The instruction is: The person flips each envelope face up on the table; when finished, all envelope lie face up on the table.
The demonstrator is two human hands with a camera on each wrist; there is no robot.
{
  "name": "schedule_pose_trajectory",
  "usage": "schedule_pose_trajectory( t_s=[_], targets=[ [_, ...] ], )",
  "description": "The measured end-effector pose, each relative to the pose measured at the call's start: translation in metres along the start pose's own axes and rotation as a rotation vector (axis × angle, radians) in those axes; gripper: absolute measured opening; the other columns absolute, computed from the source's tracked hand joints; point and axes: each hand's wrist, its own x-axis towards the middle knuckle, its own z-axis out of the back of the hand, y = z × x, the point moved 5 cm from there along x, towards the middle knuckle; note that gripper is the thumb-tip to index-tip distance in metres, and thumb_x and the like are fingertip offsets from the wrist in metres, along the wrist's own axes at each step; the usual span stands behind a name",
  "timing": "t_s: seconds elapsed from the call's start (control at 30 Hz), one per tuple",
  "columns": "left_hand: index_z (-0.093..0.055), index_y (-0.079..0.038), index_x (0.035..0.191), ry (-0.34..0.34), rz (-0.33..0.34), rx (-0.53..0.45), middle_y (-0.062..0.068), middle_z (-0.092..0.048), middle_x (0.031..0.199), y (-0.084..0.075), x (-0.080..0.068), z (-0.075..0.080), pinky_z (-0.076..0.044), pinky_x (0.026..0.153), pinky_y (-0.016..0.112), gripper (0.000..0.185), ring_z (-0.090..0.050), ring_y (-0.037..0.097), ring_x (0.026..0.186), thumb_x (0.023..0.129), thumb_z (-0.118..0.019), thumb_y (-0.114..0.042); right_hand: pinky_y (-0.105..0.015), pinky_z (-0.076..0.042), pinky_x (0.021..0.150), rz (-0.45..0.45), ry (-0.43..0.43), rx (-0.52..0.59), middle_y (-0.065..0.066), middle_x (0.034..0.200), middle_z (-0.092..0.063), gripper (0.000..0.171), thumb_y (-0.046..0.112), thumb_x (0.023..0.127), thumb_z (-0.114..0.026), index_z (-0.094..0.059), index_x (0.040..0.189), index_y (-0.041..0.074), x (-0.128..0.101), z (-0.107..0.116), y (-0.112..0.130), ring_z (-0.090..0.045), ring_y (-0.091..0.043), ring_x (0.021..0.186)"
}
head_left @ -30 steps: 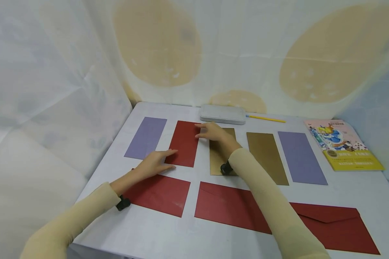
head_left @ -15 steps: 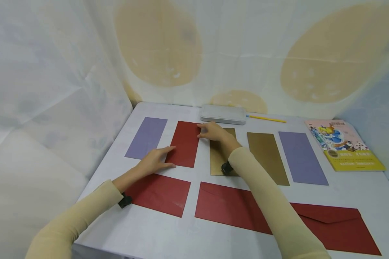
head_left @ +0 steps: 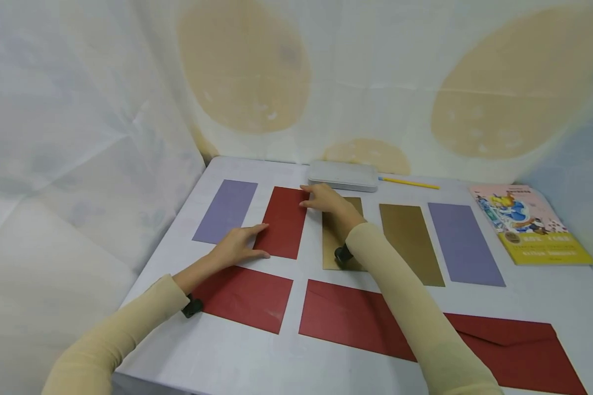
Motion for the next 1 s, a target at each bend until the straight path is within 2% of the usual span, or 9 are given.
schedule_pose_trajectory(
  t_s=[0.1,0.3,0.43,0.6,0.67,0.77,0.83,1.0],
  targets=[
    [-0.053,-0.004,0.138,0.005,0.001,-0.005,0.014,-0.056,0.134,0.0000,-0.0001,-0.0009,-0.047,0.093,0.041,0.080,-0.055,0.027,0.121,0.074,-0.083,-0.040,-0.038,-0.038,0.100,-0.010,0.003,-0.026,-0.017,0.143,-0.047,0.062,0.026,0.093,-0.066,-0.042,0.143,-0.002,0.0026,-0.0010,-0.0005,-0.049,-0.027,0.124],
    [-0.051,-0.003,0.139,0.026,0.023,-0.002,0.015,-0.056,0.134,0.0007,-0.0006,-0.0017,-0.048,0.090,0.039,0.078,-0.056,0.027,0.120,0.076,-0.081,-0.039,-0.037,-0.038,0.100,-0.044,0.013,-0.039,-0.018,0.143,-0.046,0.062,0.024,0.093,-0.066,-0.041,0.144,-0.003,0.0005,-0.0038,-0.0001,-0.047,-0.028,0.126],
    [-0.051,-0.004,0.139,0.038,0.017,0.018,0.015,-0.056,0.133,0.0003,-0.0006,-0.0009,-0.048,0.081,0.032,0.077,-0.059,0.022,0.113,0.078,-0.079,-0.041,-0.038,-0.038,0.101,-0.054,0.003,-0.031,-0.019,0.143,-0.046,0.061,0.023,0.094,-0.065,-0.041,0.144,-0.003,-0.0013,-0.0040,0.0008,-0.045,-0.028,0.128],
    [-0.052,-0.001,0.137,0.039,-0.047,0.093,0.019,-0.064,0.120,-0.0034,-0.0015,0.0005,-0.043,0.068,0.027,0.075,-0.062,0.018,0.091,0.080,-0.078,-0.042,-0.038,-0.037,0.102,-0.064,-0.001,-0.034,-0.018,0.143,-0.046,0.061,0.024,0.094,-0.064,-0.041,0.144,-0.002,-0.0009,-0.0046,-0.0004,-0.043,-0.029,0.130],
    [-0.053,0.000,0.136,0.037,-0.077,0.123,0.017,-0.069,0.104,-0.0046,-0.0019,0.0009,-0.043,0.066,0.027,0.073,-0.062,0.018,0.083,0.080,-0.077,-0.041,-0.038,-0.037,0.102,-0.065,0.003,-0.031,-0.017,0.144,-0.046,0.061,0.024,0.094,-0.064,-0.040,0.145,-0.002,-0.0003,-0.0051,-0.0009,-0.043,-0.028,0.130],
    [-0.055,0.001,0.134,0.034,-0.118,0.154,0.010,-0.067,0.084,-0.0060,-0.0024,0.0015,-0.043,0.064,0.025,0.070,-0.062,0.015,0.077,0.081,-0.076,-0.041,-0.037,-0.037,0.101,-0.065,0.005,-0.026,-0.017,0.144,-0.045,0.061,0.024,0.095,-0.064,-0.039,0.145,-0.001,0.0002,-0.0057,-0.0014,-0.044,-0.027,0.128],
    [-0.056,0.001,0.133,0.035,-0.139,0.165,0.008,-0.066,0.079,-0.0064,-0.0030,0.0020,-0.042,0.063,0.024,0.068,-0.059,0.013,0.073,0.082,-0.076,-0.041,-0.037,-0.038,0.100,-0.061,0.002,-0.024,-0.018,0.144,-0.045,0.061,0.024,0.095,-0.063,-0.039,0.145,-0.002,0.0008,-0.0062,-0.0019,-0.046,-0.026,0.127],
    [-0.057,0.001,0.133,0.044,-0.161,0.167,0.012,-0.071,0.092,-0.0071,-0.0048,0.0045,-0.042,0.062,0.022,0.065,-0.059,0.009,0.071,0.085,-0.074,-0.040,-0.038,-0.036,0.104,-0.052,-0.017,-0.030,-0.019,0.143,-0.046,0.061,0.024,0.095,-0.063,-0.040,0.145,-0.002,0.0018,-0.0063,-0.0040,-0.043,-0.029,0.131]
  ],
)
